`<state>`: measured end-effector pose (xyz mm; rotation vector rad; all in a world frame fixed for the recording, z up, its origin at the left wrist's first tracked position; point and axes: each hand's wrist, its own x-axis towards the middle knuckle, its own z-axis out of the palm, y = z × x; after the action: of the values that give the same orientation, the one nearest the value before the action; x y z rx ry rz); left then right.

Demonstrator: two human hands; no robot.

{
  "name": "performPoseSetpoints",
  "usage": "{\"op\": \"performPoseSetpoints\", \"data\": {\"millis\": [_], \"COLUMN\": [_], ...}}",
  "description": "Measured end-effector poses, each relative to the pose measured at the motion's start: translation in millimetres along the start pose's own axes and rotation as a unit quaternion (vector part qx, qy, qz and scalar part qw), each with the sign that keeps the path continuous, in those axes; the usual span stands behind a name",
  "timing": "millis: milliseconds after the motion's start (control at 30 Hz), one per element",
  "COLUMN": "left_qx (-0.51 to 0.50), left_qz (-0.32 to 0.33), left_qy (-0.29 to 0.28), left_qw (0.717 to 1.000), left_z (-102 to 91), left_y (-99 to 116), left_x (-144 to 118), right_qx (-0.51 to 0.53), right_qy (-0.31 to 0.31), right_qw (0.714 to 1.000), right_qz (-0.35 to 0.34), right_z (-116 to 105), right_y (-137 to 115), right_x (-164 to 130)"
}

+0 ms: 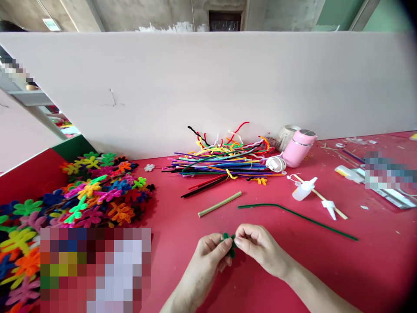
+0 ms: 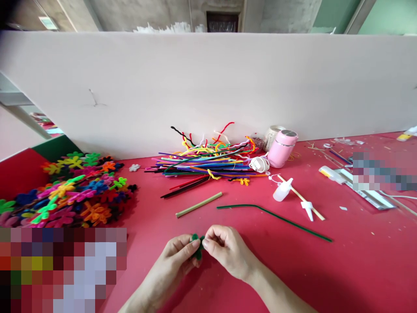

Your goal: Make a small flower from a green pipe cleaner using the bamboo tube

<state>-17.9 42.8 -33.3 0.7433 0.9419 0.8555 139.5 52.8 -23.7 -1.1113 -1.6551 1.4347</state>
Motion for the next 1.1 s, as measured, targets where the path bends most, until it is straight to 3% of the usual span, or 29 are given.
{"op": "performPoseSetpoints", "data": {"millis": [167,433,733,933,1100], "left_qx": [0.044,-0.018,-0.097,-0.093,-0.083], "left_qz": [0.06,0.094,0.012,0.009,0.022], "left_qy": [0.035,0.068,-0.002,-0.035,-0.042], "left_qw": [0.997,0.993,0.995,0.995,0.995], "left_z": [0.9,6.5,4.7,6.4,5.0], "left_y": [-5,-11,1,2,0], "left_x": [1,0,-1,-4,-5], "right_qx": [-0.043,-0.022,0.009,-0.063,-0.098], "right_qy": [0.039,0.096,0.084,0.045,0.069], "right_qw": [0.998,0.995,0.996,0.993,0.985], "right_qz": [-0.001,0.0,-0.012,-0.088,-0.122], "right_z": [4,18,2,3,9], "right_y": [-5,-4,-4,-7,-7], "right_x": [-1,-4,-2,-3,-7]}}
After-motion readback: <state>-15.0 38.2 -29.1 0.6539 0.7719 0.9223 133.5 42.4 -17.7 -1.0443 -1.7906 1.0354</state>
